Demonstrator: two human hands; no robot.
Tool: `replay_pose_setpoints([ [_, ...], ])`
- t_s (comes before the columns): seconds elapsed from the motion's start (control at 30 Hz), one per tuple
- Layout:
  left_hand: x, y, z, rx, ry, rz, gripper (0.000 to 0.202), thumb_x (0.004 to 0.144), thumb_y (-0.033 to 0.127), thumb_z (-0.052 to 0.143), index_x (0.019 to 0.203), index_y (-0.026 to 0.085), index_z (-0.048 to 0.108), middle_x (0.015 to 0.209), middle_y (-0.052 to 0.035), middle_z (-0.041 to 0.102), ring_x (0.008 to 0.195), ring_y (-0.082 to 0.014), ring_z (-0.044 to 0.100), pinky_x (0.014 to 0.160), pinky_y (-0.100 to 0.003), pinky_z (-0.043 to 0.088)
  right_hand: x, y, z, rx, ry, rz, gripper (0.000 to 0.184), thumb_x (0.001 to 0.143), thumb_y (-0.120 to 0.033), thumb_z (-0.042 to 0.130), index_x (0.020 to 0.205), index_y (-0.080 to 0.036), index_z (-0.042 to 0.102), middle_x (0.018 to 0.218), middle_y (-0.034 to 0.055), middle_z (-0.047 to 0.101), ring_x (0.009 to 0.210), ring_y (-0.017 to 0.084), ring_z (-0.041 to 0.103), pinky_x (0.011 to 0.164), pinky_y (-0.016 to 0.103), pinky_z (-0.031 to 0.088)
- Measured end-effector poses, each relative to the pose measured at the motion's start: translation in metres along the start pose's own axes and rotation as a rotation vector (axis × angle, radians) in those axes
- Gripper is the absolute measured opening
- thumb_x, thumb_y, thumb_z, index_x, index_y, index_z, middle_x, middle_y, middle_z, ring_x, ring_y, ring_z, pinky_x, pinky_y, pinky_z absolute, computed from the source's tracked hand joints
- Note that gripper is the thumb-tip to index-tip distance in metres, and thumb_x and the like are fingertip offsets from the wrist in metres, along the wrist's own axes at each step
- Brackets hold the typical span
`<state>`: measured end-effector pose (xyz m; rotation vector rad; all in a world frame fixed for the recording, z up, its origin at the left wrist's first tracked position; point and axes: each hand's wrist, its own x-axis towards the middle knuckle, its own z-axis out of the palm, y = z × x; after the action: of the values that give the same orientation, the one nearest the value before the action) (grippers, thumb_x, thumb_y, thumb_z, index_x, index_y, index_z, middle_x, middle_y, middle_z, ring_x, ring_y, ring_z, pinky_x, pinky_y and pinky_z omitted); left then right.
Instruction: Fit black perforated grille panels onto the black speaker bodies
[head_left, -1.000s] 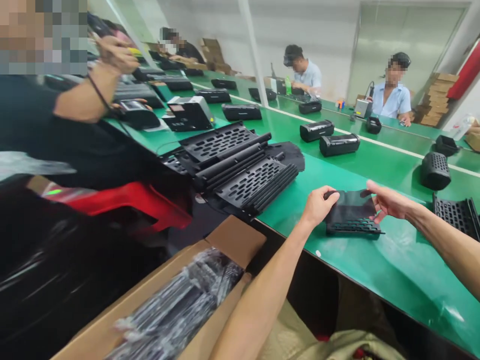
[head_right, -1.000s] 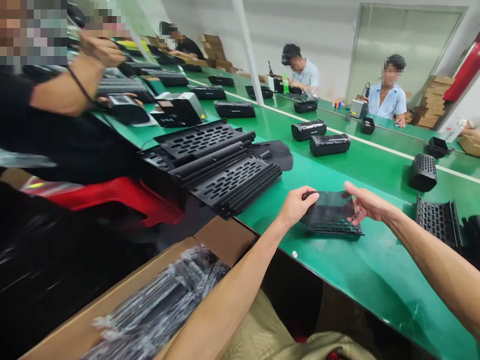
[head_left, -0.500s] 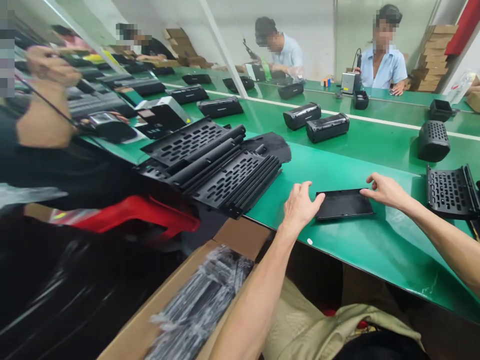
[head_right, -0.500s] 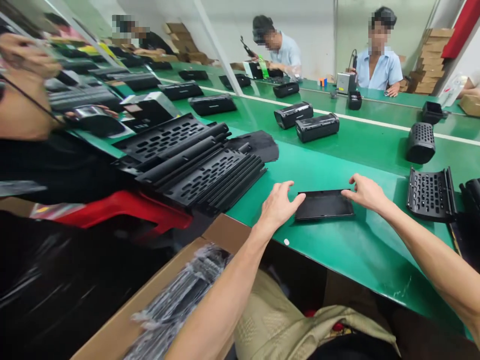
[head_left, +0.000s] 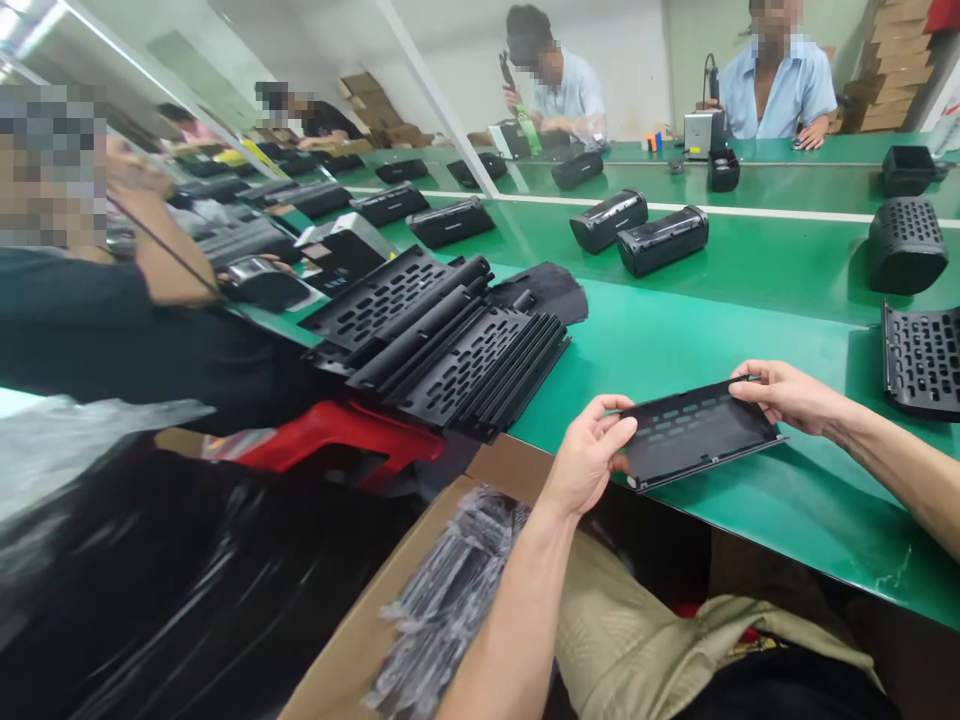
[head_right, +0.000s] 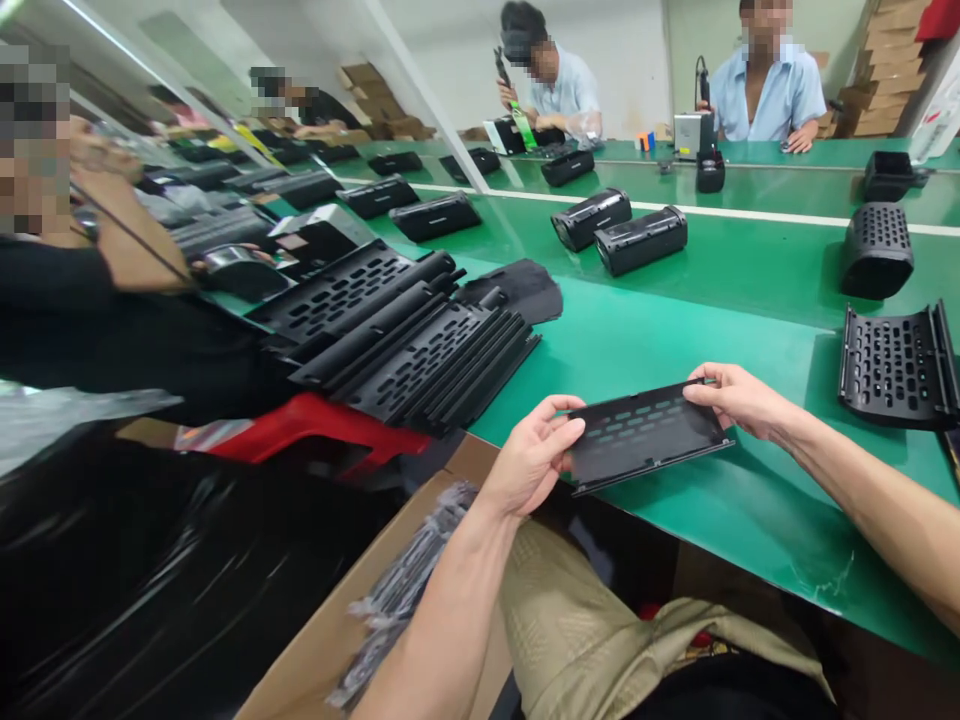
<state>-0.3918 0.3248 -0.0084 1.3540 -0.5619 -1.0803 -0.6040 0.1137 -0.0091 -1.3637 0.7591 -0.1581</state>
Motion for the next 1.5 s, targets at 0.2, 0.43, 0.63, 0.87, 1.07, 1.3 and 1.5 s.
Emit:
replay_pose_setpoints([
  [0.2,-0.026,-0.009,0.003,-0.098,0.068,-0.002,0.059,0.063,0.04,0.096,0.108,0.02,0.065,0.096,-0.0032,0.071,0.076,-0.0144,0.067,0.065,-0.024,0.058,-0.031,0.021,0.02,0.262,-0.054,0.052,0.054,0.063,-0.043,0.098,0.099,-0.018,0.066,0.086,0.0026,0.071,0.07,0.014,0.066,0.06,0.023,0.054],
  [0.43,-0.04,-0.012,0.006,-0.114,0.078,-0.003,0.055,0.063,0.038,0.096,0.107,0.021,0.068,0.103,-0.0053,0.071,0.082,-0.0164,0.067,0.071,-0.026,0.058,-0.041,0.029,0.022,0.28,-0.093,0.055,0.039,0.066,-0.031,0.09,0.095,-0.019,0.067,0.084,0.0001,0.068,0.072,0.012,0.061,0.063,0.021,0.048],
  [0.63,-0.039,-0.016,0.006,-0.097,0.127,0.024,0.047,0.068,0.038,0.093,0.105,0.021,0.07,0.09,-0.0018,0.067,0.075,-0.0138,0.062,0.067,-0.023,0.053,-0.039,0.034,0.024,0.191,-0.09,0.016,0.036,0.072,-0.04,0.085,0.095,-0.018,0.067,0.08,-0.0011,0.063,0.063,0.01,0.05,0.054,0.021,0.037],
  [0.87,-0.039,-0.016,0.003,-0.101,0.121,0.004,0.048,0.069,0.04,0.091,0.106,0.019,0.07,0.089,-0.0025,0.068,0.073,-0.0139,0.061,0.065,-0.024,0.051,-0.041,0.036,0.022,0.154,-0.073,0.03,0.032,0.073,-0.036,0.083,0.095,-0.019,0.068,0.075,-0.003,0.058,0.058,0.008,0.041,0.051,0.022,0.032],
  [1.07,-0.038,-0.015,0.003,-0.104,0.146,0.002,0.049,0.067,0.04,0.094,0.104,0.017,0.071,0.082,-0.0007,0.066,0.068,-0.0112,0.058,0.06,-0.02,0.048,-0.044,0.033,0.026,0.16,-0.073,0.018,0.031,0.073,-0.037,0.082,0.093,-0.018,0.069,0.078,-0.0008,0.063,0.06,0.009,0.046,0.052,0.022,0.035],
  [1.3,-0.039,-0.015,0.002,-0.133,0.138,0.01,0.051,0.066,0.042,0.095,0.105,0.017,0.073,0.082,-0.0013,0.067,0.067,-0.0109,0.057,0.059,-0.02,0.047,-0.044,0.03,0.026,0.123,-0.078,0.012,0.028,0.072,-0.036,0.082,0.092,-0.018,0.071,0.073,-0.0022,0.058,0.057,0.009,0.039,0.051,0.023,0.03],
  [1.5,-0.038,-0.019,0.0,-0.105,0.168,0.043,0.049,0.067,0.041,0.095,0.103,0.016,0.075,0.079,0.0,0.064,0.064,-0.0084,0.052,0.055,-0.017,0.042,-0.046,0.029,0.028,0.124,-0.067,0.005,0.028,0.072,-0.033,0.082,0.093,-0.018,0.071,0.076,-0.0019,0.06,0.059,0.009,0.041,0.052,0.024,0.03],
])
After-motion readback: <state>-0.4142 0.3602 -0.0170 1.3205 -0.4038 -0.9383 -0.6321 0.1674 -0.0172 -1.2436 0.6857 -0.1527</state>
